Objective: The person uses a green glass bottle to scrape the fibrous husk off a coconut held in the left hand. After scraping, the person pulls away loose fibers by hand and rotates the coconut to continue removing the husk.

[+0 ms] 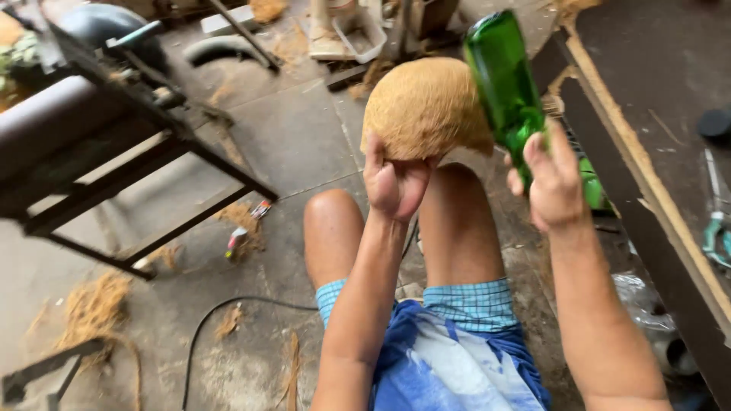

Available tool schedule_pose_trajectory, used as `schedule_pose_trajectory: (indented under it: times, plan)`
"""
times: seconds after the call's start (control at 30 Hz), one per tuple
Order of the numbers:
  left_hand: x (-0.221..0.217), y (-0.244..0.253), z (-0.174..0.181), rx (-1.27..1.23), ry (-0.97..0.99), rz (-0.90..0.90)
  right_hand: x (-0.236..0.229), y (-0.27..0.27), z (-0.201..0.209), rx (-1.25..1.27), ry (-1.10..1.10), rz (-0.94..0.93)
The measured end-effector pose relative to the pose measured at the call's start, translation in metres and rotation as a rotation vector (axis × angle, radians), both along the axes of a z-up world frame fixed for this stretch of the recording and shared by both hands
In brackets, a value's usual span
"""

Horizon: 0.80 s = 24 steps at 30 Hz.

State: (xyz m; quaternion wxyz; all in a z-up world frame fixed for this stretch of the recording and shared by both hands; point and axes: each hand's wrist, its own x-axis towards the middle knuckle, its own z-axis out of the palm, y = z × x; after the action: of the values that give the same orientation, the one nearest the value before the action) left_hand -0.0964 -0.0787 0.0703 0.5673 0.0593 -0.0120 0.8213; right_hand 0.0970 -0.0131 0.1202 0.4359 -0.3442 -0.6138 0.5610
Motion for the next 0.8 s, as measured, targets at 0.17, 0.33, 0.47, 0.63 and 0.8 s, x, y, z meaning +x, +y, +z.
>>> schedule_pose_trajectory:
  times: [0.17, 0.33, 0.47, 0.63, 0.8]
  plan:
    - [-0.034, -0.027, 0.020, 0.011, 0.012, 0.014, -0.044, -0.014, 0.042, -0.073, -0.058, 0.184]
    - [-0.045, -0.057, 0.017, -0.087, 0.068, 0.038, -0.063, -0.069, 0.038, 0.405, -0.723, 0.158]
    - [-0.046, -0.072, -0.012, -0.139, -0.020, 0.101, -0.050, -0.071, 0.006, 0.743, -0.456, 0.406]
    - [-0.041, -0.094, -0.011, -0.207, -0.109, 0.103, -0.043, -0.067, 0.049, 0.505, -0.539, 0.139]
    - [-0.038, -0.103, 0.007, -0.113, -0.131, 0.073, -0.039, -0.067, 0.061, -0.333, 0.093, 0.340]
